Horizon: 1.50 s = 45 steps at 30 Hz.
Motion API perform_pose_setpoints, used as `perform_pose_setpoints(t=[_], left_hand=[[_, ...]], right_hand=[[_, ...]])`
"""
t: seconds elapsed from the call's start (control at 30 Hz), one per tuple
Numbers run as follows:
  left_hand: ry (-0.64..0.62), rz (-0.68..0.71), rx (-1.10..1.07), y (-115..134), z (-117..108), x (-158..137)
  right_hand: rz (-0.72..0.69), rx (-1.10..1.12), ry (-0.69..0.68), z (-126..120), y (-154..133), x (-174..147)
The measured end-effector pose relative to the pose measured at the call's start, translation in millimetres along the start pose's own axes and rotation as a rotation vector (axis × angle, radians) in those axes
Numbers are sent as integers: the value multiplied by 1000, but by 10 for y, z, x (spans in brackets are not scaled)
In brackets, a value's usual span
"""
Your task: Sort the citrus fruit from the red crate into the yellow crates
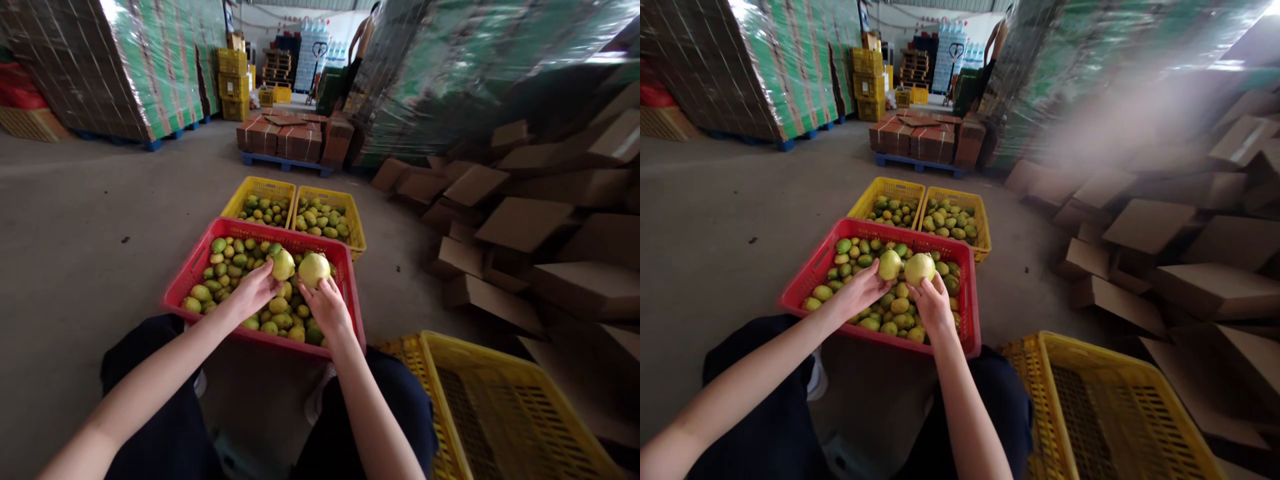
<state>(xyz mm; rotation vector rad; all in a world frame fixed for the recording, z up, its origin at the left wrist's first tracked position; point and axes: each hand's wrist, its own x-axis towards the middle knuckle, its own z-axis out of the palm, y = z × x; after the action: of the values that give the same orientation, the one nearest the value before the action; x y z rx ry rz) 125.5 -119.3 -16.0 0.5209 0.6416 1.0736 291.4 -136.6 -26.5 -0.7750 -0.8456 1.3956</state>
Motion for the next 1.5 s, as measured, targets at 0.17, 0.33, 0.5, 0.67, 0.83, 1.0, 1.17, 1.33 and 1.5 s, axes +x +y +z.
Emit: perform_pose_setpoints(t=[0.17, 0.33, 0.5, 0.67, 0.83, 1.0, 1.17, 1.33, 1.5], left_hand=[[51, 49, -87, 11, 30, 11], [90, 65, -134, 51, 42, 31], [118, 97, -59, 62, 68, -2], [138, 78, -46, 64, 99, -42], [31, 91, -153, 110, 103, -55], [0, 36, -183, 152, 129, -69], [22, 71, -43, 106, 106, -60], [-64, 133, 29, 98, 58, -54], [-66, 132, 24, 144, 46, -43]], right_hand=[[-26, -13, 2, -24, 4, 3], [-28, -47, -24, -14, -19, -10], [28, 38, -53, 11, -31, -15], [83, 139, -43, 41, -40, -33], [144, 215, -20, 35, -58, -37], [149, 279, 45, 37, -46, -5], [177, 329, 67, 48, -63, -5], [253, 335, 48, 52, -96, -39], [362, 333, -67, 85, -139, -72]])
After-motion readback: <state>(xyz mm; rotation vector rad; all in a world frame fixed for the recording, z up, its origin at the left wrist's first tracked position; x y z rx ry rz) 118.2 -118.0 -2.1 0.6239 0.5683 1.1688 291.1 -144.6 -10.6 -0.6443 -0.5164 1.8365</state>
